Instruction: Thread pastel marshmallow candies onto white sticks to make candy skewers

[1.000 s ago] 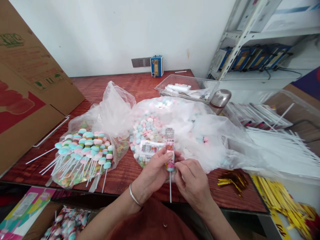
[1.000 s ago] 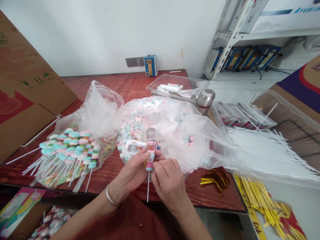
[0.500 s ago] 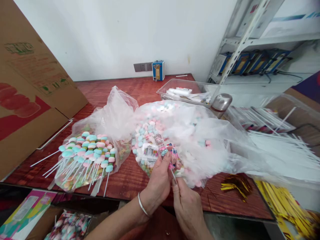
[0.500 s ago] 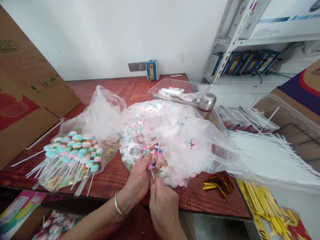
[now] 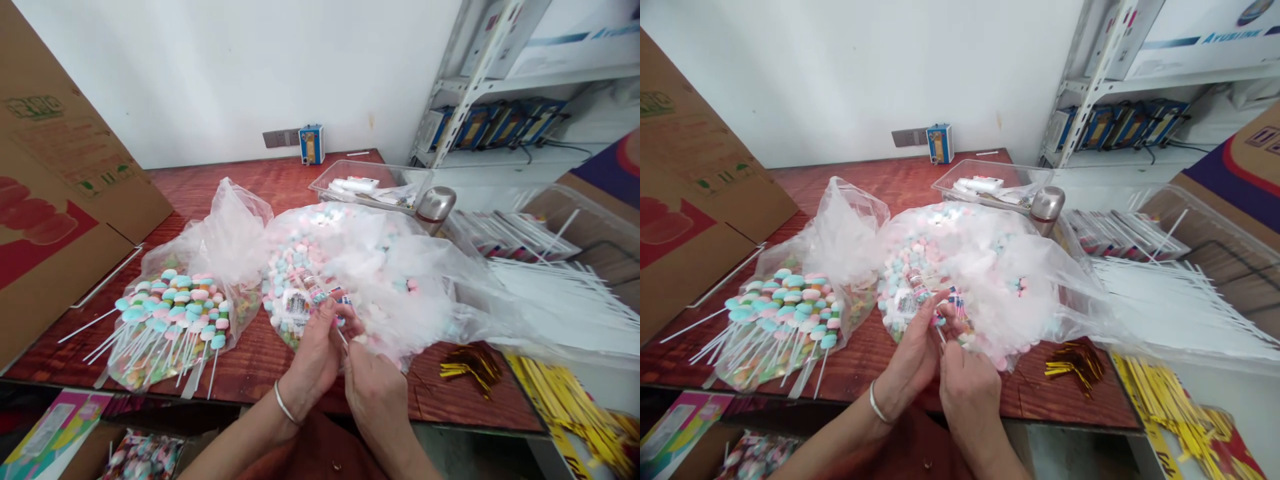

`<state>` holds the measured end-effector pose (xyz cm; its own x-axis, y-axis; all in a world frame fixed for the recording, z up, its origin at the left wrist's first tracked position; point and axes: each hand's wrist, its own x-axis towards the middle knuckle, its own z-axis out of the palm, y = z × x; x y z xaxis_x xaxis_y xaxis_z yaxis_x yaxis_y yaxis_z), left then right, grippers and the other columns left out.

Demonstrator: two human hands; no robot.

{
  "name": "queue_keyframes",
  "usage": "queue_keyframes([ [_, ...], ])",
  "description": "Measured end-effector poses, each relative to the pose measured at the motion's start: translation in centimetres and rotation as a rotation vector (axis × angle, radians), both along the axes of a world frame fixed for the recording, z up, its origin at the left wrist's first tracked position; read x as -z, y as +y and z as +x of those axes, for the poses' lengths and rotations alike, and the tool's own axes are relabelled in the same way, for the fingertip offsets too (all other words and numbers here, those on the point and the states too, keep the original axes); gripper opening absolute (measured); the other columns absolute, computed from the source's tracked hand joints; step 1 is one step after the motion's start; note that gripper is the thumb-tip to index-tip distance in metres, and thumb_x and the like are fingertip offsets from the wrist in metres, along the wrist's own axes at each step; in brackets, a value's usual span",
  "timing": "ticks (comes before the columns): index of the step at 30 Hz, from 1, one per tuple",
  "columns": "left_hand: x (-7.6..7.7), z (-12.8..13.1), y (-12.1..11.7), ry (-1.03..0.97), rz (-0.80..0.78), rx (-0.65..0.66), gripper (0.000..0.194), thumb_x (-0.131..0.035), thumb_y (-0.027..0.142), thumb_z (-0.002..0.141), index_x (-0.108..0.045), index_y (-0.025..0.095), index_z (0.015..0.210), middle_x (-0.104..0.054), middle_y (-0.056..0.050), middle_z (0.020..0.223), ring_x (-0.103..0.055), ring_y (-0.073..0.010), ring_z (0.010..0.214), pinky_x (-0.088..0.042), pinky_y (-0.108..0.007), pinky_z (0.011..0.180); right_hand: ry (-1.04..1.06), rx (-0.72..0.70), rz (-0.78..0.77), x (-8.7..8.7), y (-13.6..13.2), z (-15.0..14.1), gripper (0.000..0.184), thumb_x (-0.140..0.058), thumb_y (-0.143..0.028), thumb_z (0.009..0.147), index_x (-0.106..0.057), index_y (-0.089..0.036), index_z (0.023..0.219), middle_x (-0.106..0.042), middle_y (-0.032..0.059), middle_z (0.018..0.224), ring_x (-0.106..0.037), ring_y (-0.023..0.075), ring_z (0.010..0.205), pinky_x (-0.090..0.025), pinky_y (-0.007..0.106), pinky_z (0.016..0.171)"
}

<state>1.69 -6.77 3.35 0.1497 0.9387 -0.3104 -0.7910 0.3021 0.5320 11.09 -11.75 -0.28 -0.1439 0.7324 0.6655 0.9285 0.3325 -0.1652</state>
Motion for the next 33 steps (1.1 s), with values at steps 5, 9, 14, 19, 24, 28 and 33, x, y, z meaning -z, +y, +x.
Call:
queue_keyframes([
  [5, 0.3, -2.1, 1.4, -0.079, -0.069, -0.061, 0.028, -0.069, 0.024, 0.086, -0.062, 0.017, 0.112, -0.063, 0.0, 0.083, -0.064, -0.0118, 0.073, -0.056, -0.027, 0.073, 0.38, -0.218, -0.266, -0.5, -0.5, 0.4, 0.026, -0.04, -0.022, 0.102, -0.064, -0.016, 0.109, -0.073, 0.0044, 0.078, -0.066, 0.0161, 0.063, -0.048, 0.024, 0.058],
  [9, 0.3, -2.3, 1.5, -0.13, -0.054, -0.052, 0.018, -0.066, 0.021, 0.088, -0.064, 0.015, 0.105, -0.062, -0.001, 0.082, -0.062, -0.0107, 0.071, -0.055, -0.025, 0.07, 0.796, -0.192, -0.425, -0.8, -1.0, -0.3, 0.022, -0.045, -0.025, 0.099, -0.058, -0.018, 0.116, -0.074, 0.0069, 0.106, -0.072, 0.0174, 0.093, -0.057, 0.025, 0.077],
  [14, 0.0, -1.9, 1.3, -0.137, -0.068, -0.029, 0.015, -0.062, 0.021, 0.09, -0.064, 0.015, 0.104, -0.061, -0.001, 0.08, -0.061, -0.0107, 0.069, -0.054, -0.024, 0.068, 0.721, -0.218, -0.345, 0.1, -1.0, -0.5, 0.038, -0.045, -0.017, 0.097, -0.057, -0.018, 0.133, -0.068, 0.0092, 0.127, -0.066, 0.0189, 0.116, -0.055, 0.029, 0.094],
  [19, 0.0, -2.2, 1.2, -0.133, -0.049, -0.001, 0.016, -0.063, 0.022, 0.09, -0.063, 0.015, 0.104, -0.06, 0.0, 0.08, -0.06, -0.0099, 0.068, -0.053, -0.022, 0.065, 0.647, -0.222, -0.294, 0.3, -1.0, -0.2, 0.039, -0.046, -0.015, 0.096, -0.058, -0.015, 0.133, -0.069, 0.0095, 0.126, -0.066, 0.0182, 0.115, -0.055, 0.027, 0.094],
  [24, -0.1, -2.0, 1.1, -0.131, -0.103, -0.006, 0.014, -0.059, 0.022, 0.092, -0.062, 0.016, 0.105, -0.058, 0.0, 0.079, -0.058, -0.0088, 0.066, -0.053, -0.021, 0.065, 0.602, -0.287, -0.236, 0.0, -0.9, 0.1, 0.034, -0.048, -0.011, 0.095, -0.066, -0.016, 0.122, -0.074, 0.0091, 0.115, -0.071, 0.0177, 0.104, -0.057, 0.026, 0.091],
  [28, -0.1, -1.7, 1.1, -0.126, -0.153, -0.026, 0.011, -0.059, 0.021, 0.092, -0.062, 0.016, 0.101, -0.057, 0.001, 0.077, -0.056, -0.008, 0.063, -0.053, -0.022, 0.065, 0.526, -0.342, -0.183, 0.2, -0.7, 0.1, 0.033, -0.046, -0.01, 0.095, -0.066, -0.013, 0.121, -0.076, 0.0115, 0.102, -0.074, 0.0191, 0.091, -0.06, 0.028, 0.08],
  [33, 0.5, -1.3, 0.8, -0.047, -0.067, -0.016, 0.016, -0.066, 0.026, 0.089, -0.063, 0.016, 0.101, -0.059, 0.001, 0.077, -0.057, -0.0081, 0.064, -0.053, -0.022, 0.068, 0.489, -0.356, -0.245, 0.1, -0.6, 0.0, 0.039, -0.043, -0.009, 0.094, -0.064, -0.013, 0.127, -0.074, 0.014, 0.114, -0.072, 0.0213, 0.103, -0.06, 0.032, 0.087],
])
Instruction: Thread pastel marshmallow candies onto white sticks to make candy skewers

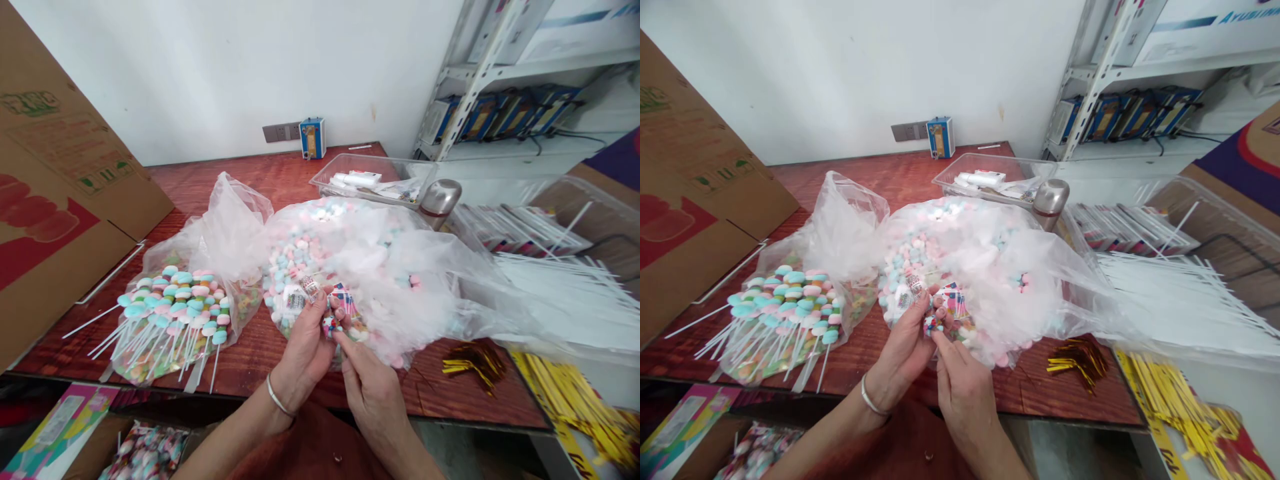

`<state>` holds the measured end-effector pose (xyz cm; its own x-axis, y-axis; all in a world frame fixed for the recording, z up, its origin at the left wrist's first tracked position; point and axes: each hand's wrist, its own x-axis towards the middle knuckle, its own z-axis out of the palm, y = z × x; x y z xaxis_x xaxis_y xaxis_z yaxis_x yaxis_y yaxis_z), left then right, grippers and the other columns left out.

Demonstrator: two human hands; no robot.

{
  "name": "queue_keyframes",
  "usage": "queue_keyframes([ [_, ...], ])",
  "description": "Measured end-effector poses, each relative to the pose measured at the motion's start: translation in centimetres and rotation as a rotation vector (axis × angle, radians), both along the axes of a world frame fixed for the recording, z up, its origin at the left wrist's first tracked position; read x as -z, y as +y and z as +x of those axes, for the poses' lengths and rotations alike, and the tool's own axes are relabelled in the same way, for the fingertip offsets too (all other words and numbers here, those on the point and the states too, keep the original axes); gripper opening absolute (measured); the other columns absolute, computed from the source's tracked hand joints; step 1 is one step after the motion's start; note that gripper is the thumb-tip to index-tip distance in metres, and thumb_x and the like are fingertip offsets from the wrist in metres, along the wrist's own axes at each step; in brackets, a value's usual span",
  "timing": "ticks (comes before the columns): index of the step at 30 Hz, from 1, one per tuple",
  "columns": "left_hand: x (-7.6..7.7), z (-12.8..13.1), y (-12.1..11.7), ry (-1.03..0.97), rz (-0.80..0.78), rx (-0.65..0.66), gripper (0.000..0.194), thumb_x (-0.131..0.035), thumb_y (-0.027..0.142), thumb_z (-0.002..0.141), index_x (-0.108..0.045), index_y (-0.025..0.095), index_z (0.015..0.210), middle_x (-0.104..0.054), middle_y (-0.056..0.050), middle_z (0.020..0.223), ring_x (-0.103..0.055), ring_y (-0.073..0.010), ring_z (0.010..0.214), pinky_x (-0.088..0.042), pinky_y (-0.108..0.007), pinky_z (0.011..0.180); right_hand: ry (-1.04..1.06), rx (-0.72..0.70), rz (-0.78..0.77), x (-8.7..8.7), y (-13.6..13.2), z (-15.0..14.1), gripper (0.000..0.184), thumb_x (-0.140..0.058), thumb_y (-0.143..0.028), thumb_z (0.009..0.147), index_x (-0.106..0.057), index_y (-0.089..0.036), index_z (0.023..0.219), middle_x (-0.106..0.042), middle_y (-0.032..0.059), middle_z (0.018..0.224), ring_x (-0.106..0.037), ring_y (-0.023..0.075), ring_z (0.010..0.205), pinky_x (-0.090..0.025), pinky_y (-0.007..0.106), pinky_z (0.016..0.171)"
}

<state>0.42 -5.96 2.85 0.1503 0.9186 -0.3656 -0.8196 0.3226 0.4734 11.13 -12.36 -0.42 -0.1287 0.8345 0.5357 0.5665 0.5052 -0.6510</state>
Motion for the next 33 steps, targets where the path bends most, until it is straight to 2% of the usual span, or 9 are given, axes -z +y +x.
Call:
queue_keyframes([
  [3, 0.1, 0.3, -0.3, 0.032, 0.028, 0.012, 0.022, -0.069, 0.03, 0.086, -0.063, 0.017, 0.103, -0.059, 0.001, 0.077, -0.059, -0.009, 0.065, -0.055, -0.026, 0.074, 0.014, 0.006, -0.09, -0.1, 0.0, 0.0, 0.044, -0.043, -0.009, 0.094, -0.058, -0.013, 0.135, -0.067, 0.0132, 0.129, -0.065, 0.0217, 0.118, -0.056, 0.033, 0.096],
  [6, -0.1, 0.3, -0.6, 0.082, 0.051, 0.025, 0.027, -0.07, 0.03, 0.085, -0.063, 0.018, 0.108, -0.065, -0.002, 0.086, -0.063, -0.0112, 0.071, -0.055, -0.028, 0.078, 0.046, 0.04, -0.135, 0.0, 0.1, 0.1, 0.044, -0.043, -0.011, 0.094, -0.057, -0.013, 0.135, -0.066, 0.0124, 0.13, -0.063, 0.0216, 0.12, -0.055, 0.033, 0.097],
  [9, -0.2, 0.1, -1.0, 0.155, 0.051, 0.114, 0.027, -0.071, 0.029, 0.085, -0.064, 0.016, 0.108, -0.069, -0.007, 0.097, -0.066, -0.0152, 0.081, -0.055, -0.029, 0.08, -0.019, 0.08, -0.029, 0.1, 0.3, 0.3, 0.041, -0.042, -0.01, 0.094, -0.06, -0.011, 0.131, -0.072, 0.0149, 0.118, -0.071, 0.0225, 0.108, -0.059, 0.033, 0.09],
  [12, 0.1, -0.3, -1.3, 0.145, 0.044, 0.157, 0.023, -0.071, 0.026, 0.084, -0.065, 0.014, 0.103, -0.07, -0.008, 0.096, -0.067, -0.0174, 0.087, -0.055, -0.03, 0.082, -0.061, 0.135, 0.056, 0.1, 0.5, 0.4, 0.037, -0.045, -0.012, 0.094, -0.059, -0.012, 0.129, -0.075, 0.0146, 0.111, -0.075, 0.0215, 0.09, -0.061, 0.031, 0.078],
  [15, 0.4, -0.4, -1.3, 0.102, 0.045, 0.136, 0.024, -0.071, 0.024, 0.085, -0.065, 0.014, 0.106, -0.07, -0.006, 0.094, -0.068, -0.0183, 0.09, -0.054, -0.031, 0.083, 0.049, 0.186, -0.101, -0.4, 0.4, 0.4, 0.029, -0.047, -0.018, 0.095, -0.058, -0.015, 0.122, -0.076, 0.0117, 0.108, -0.075, 0.0178, 0.078, -0.061, 0.027, 0.069],
  [18, 0.2, -0.4, -1.4, 0.097, 0.099, 0.162, 0.022, -0.07, 0.023, 0.085, -0.066, 0.015, 0.105, -0.071, -0.007, 0.098, -0.068, -0.0192, 0.094, -0.053, -0.03, 0.085, 0.119, 0.188, -0.216, -0.8, 0.1, 0.5, 0.022, -0.046, -0.022, 0.096, -0.059, -0.018, 0.114, -0.076, 0.0086, 0.105, -0.075, 0.0179, 0.083, -0.06, 0.026, 0.07],
  [22, 0.1, -0.2, -1.6, 0.134, 0.122, 0.194, 0.02, -0.069, 0.026, 0.087, -0.066, 0.014, 0.103, -0.072, -0.009, 0.103, -0.068, -0.0196, 0.098, -0.053, -0.028, 0.085, 0.018, 0.209, -0.053, -0.6, -0.1, 0.6, 0.034, -0.044, -0.017, 0.096, -0.055, -0.017, 0.128, -0.073, 0.0116, 0.118, -0.073, 0.0212, 0.102, -0.06, 0.031, 0.083],
  [29, 0.3, 0.2, -1.7, 0.154, 0.025, 0.112, 0.022, -0.071, 0.029, 0.085, -0.066, 0.013, 0.098, -0.073, -0.01, 0.098, -0.071, -0.0211, 0.092, -0.055, -0.036, 0.09, -0.149, 0.159, 0.131, 0.0, 0.0, 0.6, 0.031, -0.045, -0.013, 0.096, -0.066, -0.014, 0.118, -0.078, 0.0115, 0.099, -0.076, 0.0209, 0.08, -0.062, 0.03, 0.071],
  [33, 0.4, 0.7, -2.1, 0.164, 0.023, 0.108, 0.023, -0.072, 0.031, 0.083, -0.066, 0.013, 0.096, -0.073, -0.009, 0.095, -0.071, -0.0211, 0.091, -0.055, -0.037, 0.091, -0.186, 0.154, 0.07, 0.1, 0.3, 0.5, 0.039, -0.041, -0.012, 0.096, -0.062, -0.011, 0.129, -0.076, 0.0148, 0.109, -0.077, 0.0223, 0.085, -0.062, 0.03, 0.075],
])
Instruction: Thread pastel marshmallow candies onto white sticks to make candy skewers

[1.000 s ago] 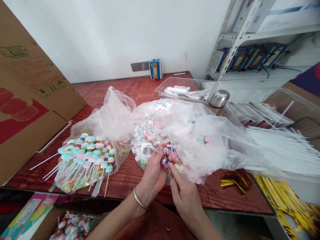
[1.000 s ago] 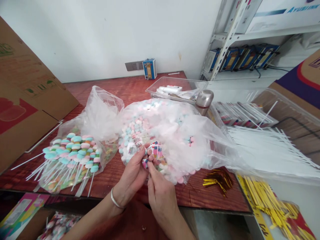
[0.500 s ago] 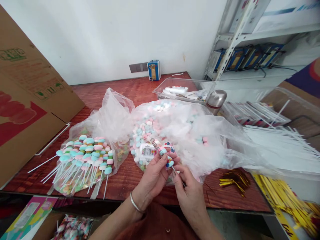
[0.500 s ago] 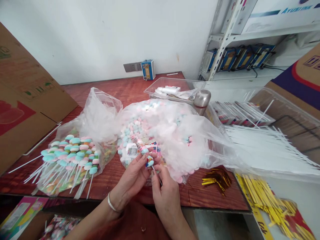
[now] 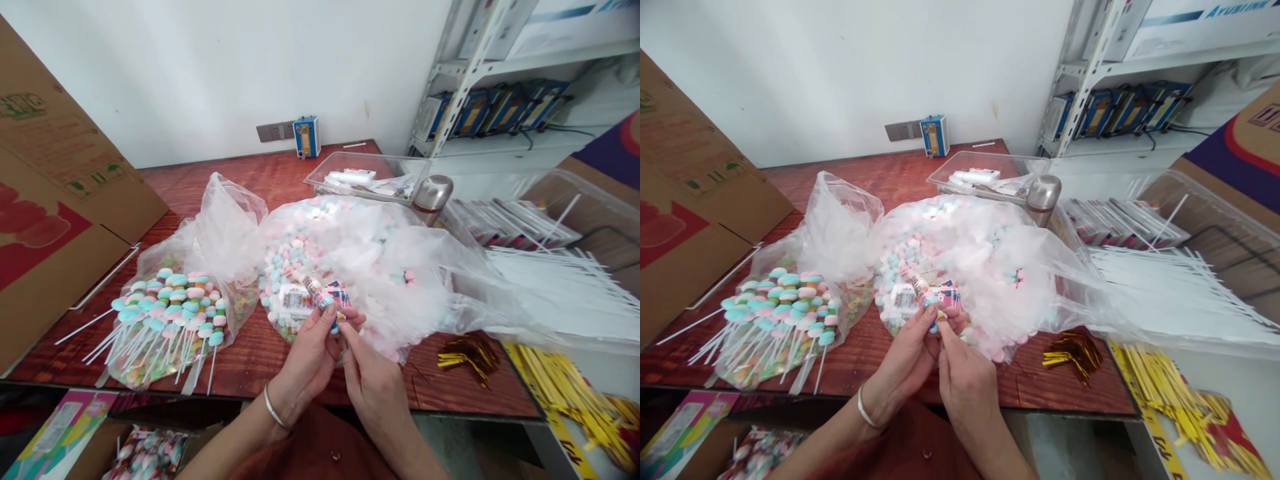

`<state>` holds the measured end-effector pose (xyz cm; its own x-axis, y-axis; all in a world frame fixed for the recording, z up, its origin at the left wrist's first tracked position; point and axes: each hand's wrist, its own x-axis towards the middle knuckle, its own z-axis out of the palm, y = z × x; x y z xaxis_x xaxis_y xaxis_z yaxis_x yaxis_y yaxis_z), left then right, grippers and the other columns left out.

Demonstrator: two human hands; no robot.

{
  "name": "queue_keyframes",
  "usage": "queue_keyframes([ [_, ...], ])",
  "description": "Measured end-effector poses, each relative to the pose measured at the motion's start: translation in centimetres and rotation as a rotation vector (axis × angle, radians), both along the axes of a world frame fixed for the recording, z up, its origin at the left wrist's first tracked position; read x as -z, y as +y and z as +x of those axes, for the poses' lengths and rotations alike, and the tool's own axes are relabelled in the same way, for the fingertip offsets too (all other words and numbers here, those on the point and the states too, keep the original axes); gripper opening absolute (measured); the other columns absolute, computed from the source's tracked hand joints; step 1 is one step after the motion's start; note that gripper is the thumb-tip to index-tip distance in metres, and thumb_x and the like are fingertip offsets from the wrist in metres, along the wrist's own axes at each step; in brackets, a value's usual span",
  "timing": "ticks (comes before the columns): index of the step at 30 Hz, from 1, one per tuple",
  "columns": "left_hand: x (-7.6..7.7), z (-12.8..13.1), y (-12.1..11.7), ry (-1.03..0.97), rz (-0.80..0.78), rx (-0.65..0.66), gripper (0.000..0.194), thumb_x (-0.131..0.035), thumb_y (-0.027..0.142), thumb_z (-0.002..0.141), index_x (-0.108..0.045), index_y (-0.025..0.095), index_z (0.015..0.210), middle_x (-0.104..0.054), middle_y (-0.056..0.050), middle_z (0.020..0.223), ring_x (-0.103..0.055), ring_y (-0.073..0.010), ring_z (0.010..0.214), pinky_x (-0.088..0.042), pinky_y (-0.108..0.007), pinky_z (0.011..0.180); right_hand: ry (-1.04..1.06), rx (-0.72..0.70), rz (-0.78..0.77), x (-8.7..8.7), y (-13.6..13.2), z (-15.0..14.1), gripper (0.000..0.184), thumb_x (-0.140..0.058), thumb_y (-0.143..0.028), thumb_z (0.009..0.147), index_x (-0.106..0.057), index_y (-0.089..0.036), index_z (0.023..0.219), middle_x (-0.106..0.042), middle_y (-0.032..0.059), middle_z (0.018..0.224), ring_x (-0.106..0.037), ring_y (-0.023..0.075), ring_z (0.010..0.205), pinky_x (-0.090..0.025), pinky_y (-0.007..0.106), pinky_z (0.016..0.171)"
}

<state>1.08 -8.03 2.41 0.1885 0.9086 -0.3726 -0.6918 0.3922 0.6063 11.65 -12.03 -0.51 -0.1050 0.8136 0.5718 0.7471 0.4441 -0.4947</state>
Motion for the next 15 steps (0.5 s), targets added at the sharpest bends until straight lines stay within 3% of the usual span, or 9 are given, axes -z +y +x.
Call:
queue_keyframes([
  [5, 0.18, 0.38, -0.35, -0.069, 0.023, 0.017, 0.023, -0.073, 0.03, 0.083, -0.065, 0.015, 0.097, -0.07, -0.006, 0.091, -0.069, -0.019, 0.09, -0.053, -0.033, 0.089, 0.144, 0.003, -0.101, 0.04, -0.24, -0.2, 0.04, -0.042, -0.014, 0.096, -0.056, -0.011, 0.133, -0.07, 0.0162, 0.123, -0.071, 0.0237, 0.106, -0.06, 0.033, 0.087],
  [9, -0.12, 0.19, -0.23, -0.137, 0.037, 0.047, 0.026, -0.069, 0.031, 0.086, -0.064, 0.016, 0.107, -0.069, -0.005, 0.094, -0.067, -0.0189, 0.093, -0.052, -0.032, 0.088, 0.344, 0.083, -0.125, -0.22, -0.78, -0.13, 0.029, -0.047, -0.018, 0.096, -0.057, -0.018, 0.123, -0.074, 0.0101, 0.113, -0.074, 0.0186, 0.096, -0.061, 0.026, 0.081],
  [15, 0.01, 0.0, 0.1, -0.155, 0.023, 0.042, 0.024, -0.066, 0.034, 0.088, -0.065, 0.014, 0.103, -0.068, -0.008, 0.1, -0.067, -0.0201, 0.093, -0.052, -0.035, 0.089, 0.234, -0.028, -0.06, 0.0, -0.84, 0.04, 0.034, -0.042, -0.013, 0.095, -0.064, -0.018, 0.121, -0.076, 0.0087, 0.11, -0.073, 0.019, 0.1, -0.06, 0.028, 0.086],
])
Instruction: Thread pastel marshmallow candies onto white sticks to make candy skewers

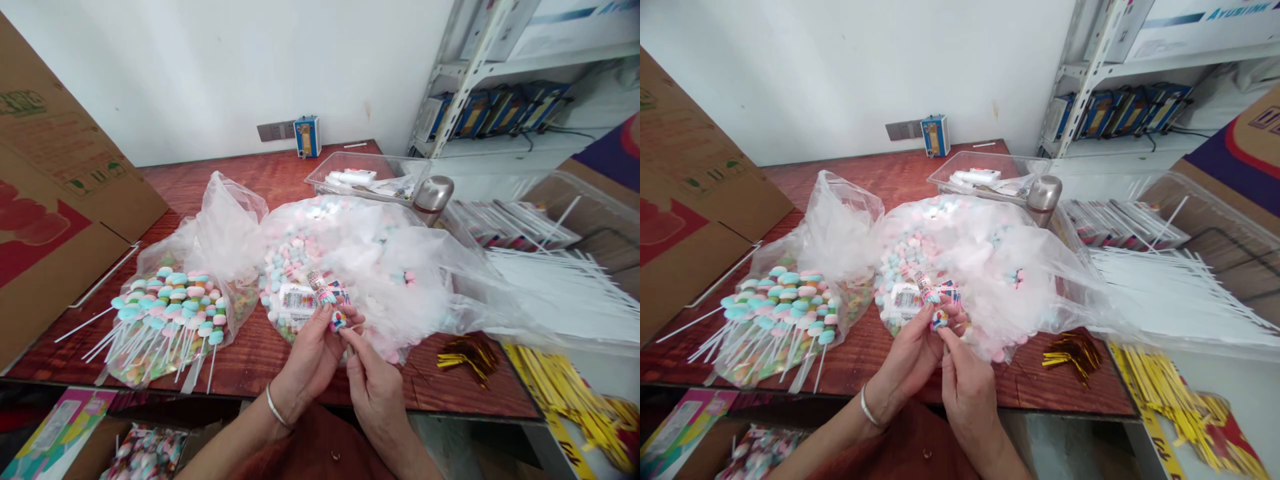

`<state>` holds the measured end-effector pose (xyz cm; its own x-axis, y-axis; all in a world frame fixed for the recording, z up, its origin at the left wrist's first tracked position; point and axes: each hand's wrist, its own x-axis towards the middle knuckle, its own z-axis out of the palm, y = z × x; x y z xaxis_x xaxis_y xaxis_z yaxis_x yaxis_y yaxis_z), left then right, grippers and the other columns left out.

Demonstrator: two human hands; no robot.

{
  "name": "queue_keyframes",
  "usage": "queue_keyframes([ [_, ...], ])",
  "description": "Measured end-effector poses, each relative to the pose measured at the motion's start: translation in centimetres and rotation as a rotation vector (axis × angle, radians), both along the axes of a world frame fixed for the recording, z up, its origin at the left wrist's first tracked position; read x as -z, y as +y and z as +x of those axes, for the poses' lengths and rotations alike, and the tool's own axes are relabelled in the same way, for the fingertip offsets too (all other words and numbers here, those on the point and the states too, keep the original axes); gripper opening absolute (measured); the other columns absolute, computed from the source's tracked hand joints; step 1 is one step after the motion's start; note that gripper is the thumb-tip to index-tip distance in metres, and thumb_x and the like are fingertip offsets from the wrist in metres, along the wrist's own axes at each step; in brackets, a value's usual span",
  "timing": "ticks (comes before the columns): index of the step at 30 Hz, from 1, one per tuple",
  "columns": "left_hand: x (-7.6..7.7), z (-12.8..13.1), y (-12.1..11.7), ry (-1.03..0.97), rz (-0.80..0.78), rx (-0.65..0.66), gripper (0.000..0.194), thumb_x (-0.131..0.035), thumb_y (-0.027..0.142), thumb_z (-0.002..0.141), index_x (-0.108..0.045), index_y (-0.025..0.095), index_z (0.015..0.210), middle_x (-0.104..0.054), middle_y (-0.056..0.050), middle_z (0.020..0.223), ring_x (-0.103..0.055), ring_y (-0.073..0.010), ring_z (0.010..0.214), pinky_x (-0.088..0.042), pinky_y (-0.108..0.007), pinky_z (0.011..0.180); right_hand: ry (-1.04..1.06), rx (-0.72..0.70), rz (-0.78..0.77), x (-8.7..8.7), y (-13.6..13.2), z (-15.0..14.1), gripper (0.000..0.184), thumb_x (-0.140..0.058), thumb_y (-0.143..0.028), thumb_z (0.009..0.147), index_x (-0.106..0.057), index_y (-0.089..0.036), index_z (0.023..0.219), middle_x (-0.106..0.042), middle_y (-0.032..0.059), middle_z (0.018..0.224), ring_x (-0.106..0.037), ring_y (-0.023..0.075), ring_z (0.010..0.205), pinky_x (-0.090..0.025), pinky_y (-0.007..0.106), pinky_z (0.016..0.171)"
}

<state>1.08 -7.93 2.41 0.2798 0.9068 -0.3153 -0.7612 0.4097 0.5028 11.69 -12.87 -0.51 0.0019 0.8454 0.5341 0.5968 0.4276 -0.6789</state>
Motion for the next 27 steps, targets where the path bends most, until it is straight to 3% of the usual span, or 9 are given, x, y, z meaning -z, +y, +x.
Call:
queue_keyframes([
  [7, 0.1, 1.1, -0.1, 0.034, -0.081, -0.175, 0.021, -0.074, 0.029, 0.081, -0.061, 0.016, 0.091, -0.064, -0.001, 0.082, -0.064, -0.0135, 0.074, -0.054, -0.033, 0.084, -0.131, -0.076, -0.042, 1.7, 0.5, -0.5, 0.045, -0.038, -0.013, 0.097, -0.055, -0.009, 0.138, -0.067, 0.0185, 0.126, -0.071, 0.0239, 0.106, -0.06, 0.034, 0.088],
  [12, -0.1, 1.1, -0.3, 0.142, -0.024, -0.106, 0.023, -0.073, 0.034, 0.081, -0.061, 0.018, 0.092, -0.064, -0.001, 0.081, -0.065, -0.0155, 0.079, -0.052, -0.03, 0.082, -0.135, -0.066, -0.086, 2.0, 0.9, -0.9, 0.05, -0.038, -0.011, 0.096, -0.047, -0.01, 0.145, -0.061, 0.019, 0.134, -0.065, 0.0245, 0.117, -0.058, 0.037, 0.093],
  [15, 0.4, 0.0, -0.3, 0.408, 0.063, -0.014, 0.031, -0.075, 0.035, 0.079, -0.063, 0.018, 0.102, -0.068, -0.006, 0.095, -0.066, -0.0179, 0.087, -0.051, -0.028, 0.081, -0.114, -0.045, -0.069, 2.1, 1.2, -1.2, 0.046, -0.036, -0.01, 0.097, -0.053, -0.01, 0.14, -0.068, 0.0184, 0.125, -0.068, 0.024, 0.113, -0.059, 0.036, 0.09],
  [18, 1.2, -1.5, -0.4, 0.791, 0.185, -0.104, 0.046, -0.08, 0.028, 0.073, -0.059, 0.022, 0.114, -0.066, -0.006, 0.106, -0.066, -0.0168, 0.084, -0.051, -0.025, 0.074, -0.197, -0.011, -0.043, 2.7, 1.6, -1.3, 0.04, -0.034, -0.013, 0.1, -0.062, -0.006, 0.128, -0.074, 0.0206, 0.109, -0.075, 0.0251, 0.095, -0.062, 0.036, 0.08],
  [20, 1.7, -2.4, -0.5, 1.009, 0.315, -0.137, 0.039, -0.076, 0.028, 0.078, -0.06, 0.022, 0.113, -0.067, -0.005, 0.1, -0.065, -0.0165, 0.079, -0.05, -0.025, 0.071, -0.259, 0.004, -0.029, 3.1, 1.8, -1.2, 0.041, -0.033, -0.012, 0.099, -0.062, -0.003, 0.127, -0.075, 0.0217, 0.107, -0.076, 0.0252, 0.088, -0.063, 0.035, 0.075],
  [23, 2.1, -3.1, -0.5, 1.25, 0.542, -0.084, 0.015, -0.064, 0.024, 0.087, -0.067, 0.021, 0.101, -0.069, -0.006, 0.09, -0.064, -0.0176, 0.081, -0.049, -0.028, 0.075, -0.286, -0.004, -0.089, 3.4, 2.0, -1.2, 0.044, -0.033, -0.011, 0.096, -0.059, -0.004, 0.131, -0.075, 0.0207, 0.108, -0.076, 0.0254, 0.089, -0.063, 0.036, 0.077],
  [27, 2.7, -3.4, 0.0, 1.512, 0.737, -0.086, 0.015, -0.057, 0.016, 0.089, -0.066, 0.02, 0.1, -0.07, -0.004, 0.092, -0.065, -0.0175, 0.084, -0.049, -0.03, 0.078, -0.198, -0.061, -0.231, 2.7, 2.2, -1.2, 0.048, -0.035, -0.01, 0.092, -0.058, -0.008, 0.135, -0.072, 0.0186, 0.116, -0.074, 0.0272, 0.099, -0.06, 0.04, 0.085],
])
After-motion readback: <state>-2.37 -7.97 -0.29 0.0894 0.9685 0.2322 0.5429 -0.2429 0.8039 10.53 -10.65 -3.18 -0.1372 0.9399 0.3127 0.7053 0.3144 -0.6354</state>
